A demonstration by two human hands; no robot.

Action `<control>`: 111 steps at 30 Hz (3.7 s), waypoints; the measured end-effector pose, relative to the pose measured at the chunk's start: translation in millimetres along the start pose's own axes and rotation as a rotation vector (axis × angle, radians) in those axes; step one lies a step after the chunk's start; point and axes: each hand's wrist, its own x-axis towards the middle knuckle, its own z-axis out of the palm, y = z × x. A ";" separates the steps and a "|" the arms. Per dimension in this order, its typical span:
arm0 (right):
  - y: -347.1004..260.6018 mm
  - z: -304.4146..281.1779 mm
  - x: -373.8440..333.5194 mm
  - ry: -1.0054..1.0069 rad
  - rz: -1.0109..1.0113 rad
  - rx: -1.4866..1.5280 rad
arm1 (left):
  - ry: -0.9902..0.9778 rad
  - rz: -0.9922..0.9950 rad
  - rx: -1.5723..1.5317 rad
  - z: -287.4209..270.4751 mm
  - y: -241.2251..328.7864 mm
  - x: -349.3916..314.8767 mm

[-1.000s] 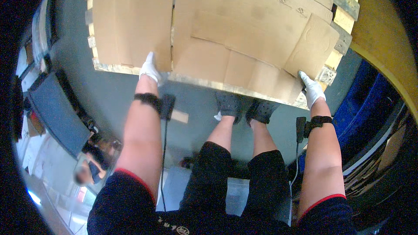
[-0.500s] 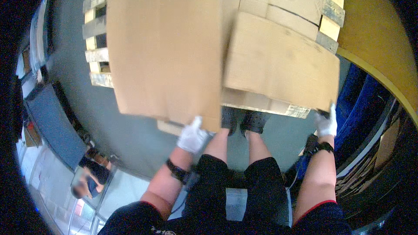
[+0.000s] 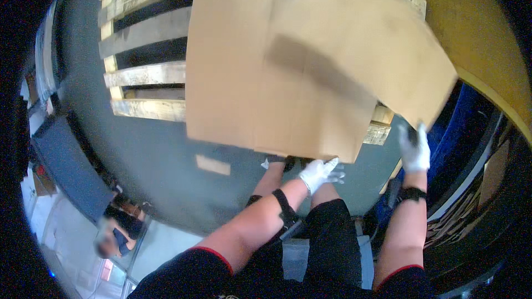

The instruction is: The recorder picks up metal pistons from a pallet, measures them using a specialized dial-gauge jig on a workbench, and then organizes them into a large collection crate.

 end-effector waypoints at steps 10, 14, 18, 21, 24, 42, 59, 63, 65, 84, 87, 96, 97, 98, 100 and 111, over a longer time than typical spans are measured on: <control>-19.6 115.5 57.5 -0.036 0.841 0.329 | 1.200 0.682 1.068 -184.5 291.8 -112.1; -9.5 134.0 63.2 -0.114 0.920 0.208 | 0.876 0.508 0.961 -207.8 299.6 -84.2; -0.7 112.0 65.9 -0.093 0.900 -0.018 | 0.777 0.379 1.021 -130.9 274.0 -84.6; -52.1 88.9 37.7 -0.332 0.825 0.287 | 0.709 0.222 0.805 -98.8 258.0 -154.1; -78.2 33.4 -27.9 -0.534 0.926 0.333 | 0.649 -0.154 1.130 -109.3 202.6 -227.4; -88.7 -83.4 -36.7 -0.571 0.604 -0.457 | 0.690 -0.069 0.478 -146.0 177.5 -459.3; -102.5 111.0 26.4 -0.728 0.601 -0.275 | 0.455 -0.448 0.312 -171.8 148.0 -366.7; -129.7 119.1 57.6 -0.589 0.185 -0.335 | 0.544 -0.324 0.303 -183.4 120.3 -390.7; -125.8 146.6 101.3 -0.584 0.098 -0.118 | 0.519 -0.260 0.158 -211.9 102.9 -400.5; -134.7 220.8 126.4 -0.441 0.464 -0.289 | 0.402 0.148 -0.730 -60.0 -17.7 -399.0; -147.7 226.5 119.6 -0.366 0.446 -0.364 | 0.601 0.358 -0.508 -111.0 -28.9 -353.1; -149.0 212.9 123.7 -0.605 0.527 0.039 | 1.224 0.105 -0.160 -165.8 -29.4 -346.6; -148.4 213.8 129.1 -0.611 0.519 0.039 | 1.106 0.022 -0.395 -165.8 -53.1 -354.7; -155.2 217.7 126.0 -0.611 0.450 -0.016 | 0.977 -0.063 -0.622 -162.3 -62.3 -357.9; -170.0 223.1 121.9 -0.617 0.432 -0.023 | 0.661 0.164 -0.902 -163.6 -69.4 -355.5; -157.9 183.2 -38.8 -1.090 -0.048 -0.281 | 0.841 0.626 -0.341 -320.9 40.4 -478.4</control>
